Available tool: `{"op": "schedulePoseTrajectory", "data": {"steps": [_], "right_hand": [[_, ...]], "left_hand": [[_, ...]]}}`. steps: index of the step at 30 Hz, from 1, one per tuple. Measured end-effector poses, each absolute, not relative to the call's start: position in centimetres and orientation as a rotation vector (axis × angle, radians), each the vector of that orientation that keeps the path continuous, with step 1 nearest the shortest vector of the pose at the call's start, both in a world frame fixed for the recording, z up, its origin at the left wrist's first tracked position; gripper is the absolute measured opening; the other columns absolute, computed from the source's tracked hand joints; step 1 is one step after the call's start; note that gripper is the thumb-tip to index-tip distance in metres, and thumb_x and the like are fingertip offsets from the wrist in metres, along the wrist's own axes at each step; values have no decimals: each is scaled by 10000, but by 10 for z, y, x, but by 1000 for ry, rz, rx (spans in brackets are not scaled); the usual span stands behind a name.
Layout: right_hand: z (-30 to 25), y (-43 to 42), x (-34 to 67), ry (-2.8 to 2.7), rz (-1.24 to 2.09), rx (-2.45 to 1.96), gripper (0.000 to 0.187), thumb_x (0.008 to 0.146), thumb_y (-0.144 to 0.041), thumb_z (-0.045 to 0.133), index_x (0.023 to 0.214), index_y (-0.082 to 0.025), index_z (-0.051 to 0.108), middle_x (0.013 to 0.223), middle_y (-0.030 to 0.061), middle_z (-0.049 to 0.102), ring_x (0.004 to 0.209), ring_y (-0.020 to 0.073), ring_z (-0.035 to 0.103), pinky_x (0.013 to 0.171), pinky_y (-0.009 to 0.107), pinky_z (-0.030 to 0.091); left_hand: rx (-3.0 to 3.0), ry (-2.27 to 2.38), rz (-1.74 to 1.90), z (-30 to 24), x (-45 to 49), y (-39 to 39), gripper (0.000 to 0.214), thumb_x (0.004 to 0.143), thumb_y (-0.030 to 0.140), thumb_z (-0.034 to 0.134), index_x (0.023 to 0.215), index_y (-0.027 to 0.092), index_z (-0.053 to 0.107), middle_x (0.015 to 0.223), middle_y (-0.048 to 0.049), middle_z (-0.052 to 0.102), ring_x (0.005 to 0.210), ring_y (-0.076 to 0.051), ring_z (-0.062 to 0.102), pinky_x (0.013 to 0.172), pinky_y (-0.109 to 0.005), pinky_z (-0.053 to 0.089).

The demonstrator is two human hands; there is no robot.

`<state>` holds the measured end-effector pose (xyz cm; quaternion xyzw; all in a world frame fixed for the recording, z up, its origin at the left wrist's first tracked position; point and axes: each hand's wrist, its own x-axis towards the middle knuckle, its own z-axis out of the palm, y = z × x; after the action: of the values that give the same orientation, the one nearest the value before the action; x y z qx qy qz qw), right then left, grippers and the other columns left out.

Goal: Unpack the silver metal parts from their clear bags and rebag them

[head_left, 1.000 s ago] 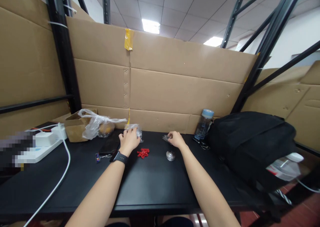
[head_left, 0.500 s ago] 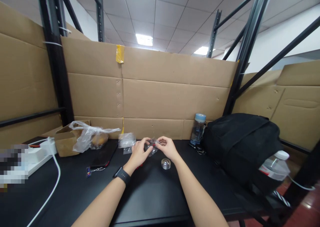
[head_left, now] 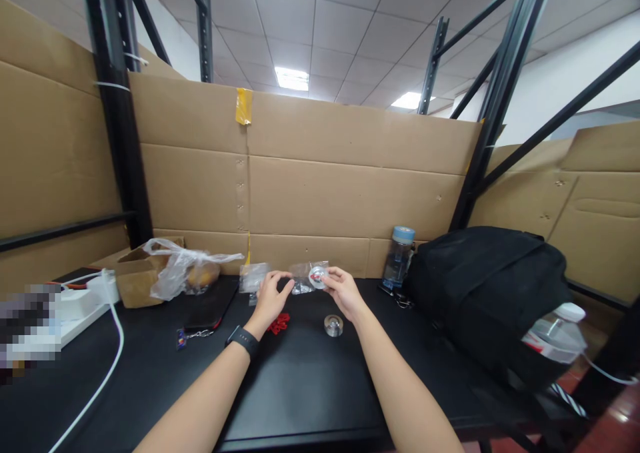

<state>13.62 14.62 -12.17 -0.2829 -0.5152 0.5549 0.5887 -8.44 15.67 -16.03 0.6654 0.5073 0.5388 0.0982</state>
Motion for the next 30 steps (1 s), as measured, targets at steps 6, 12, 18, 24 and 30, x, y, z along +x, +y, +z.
{"op": "schedulePoseTrajectory", "data": {"steps": [6,12,18,24,30], "right_hand": [[-118,142,135,-1207,1328,-661,390,622,-343,896,888,-181,661,976,56,726,829,163,663,701,253,488],[-116,138,136,-1254,1371,-665,429,629,-399,888,917,-191,648,1000,72,724,907,216,685,781,320,522],[-121,138,132,-1255,1414,-662,391,623,-365,897,877,-183,662,912,49,725,793,168,673,727,280,507],[-126,142,131,-1299,1361,-735,403,596,-374,897,882,-170,702,856,38,722,707,142,655,647,255,495],[-129,160,156,-1387,1060,-1019,336,633,-371,819,878,-162,723,754,42,729,636,147,653,511,209,395]], "left_hand": [[1982,1532,1715,-144,-84,141,183,832,395,689,943,250,701,1120,-53,599,1117,-248,559,1046,-444,415],[2013,1445,1677,-142,-83,141,170,868,391,665,960,310,782,1270,-46,573,1226,-256,517,1110,-456,370],[2041,1245,1610,-140,-82,142,206,812,458,727,923,300,800,1361,-40,548,1273,-270,490,1127,-451,367],[2085,1301,1560,-144,-80,142,232,811,474,724,843,256,794,1299,-68,603,1240,-273,513,1118,-466,365],[2087,1549,1369,-143,-68,132,192,814,432,708,786,262,791,1256,-70,610,1209,-312,510,1068,-525,377]]}}
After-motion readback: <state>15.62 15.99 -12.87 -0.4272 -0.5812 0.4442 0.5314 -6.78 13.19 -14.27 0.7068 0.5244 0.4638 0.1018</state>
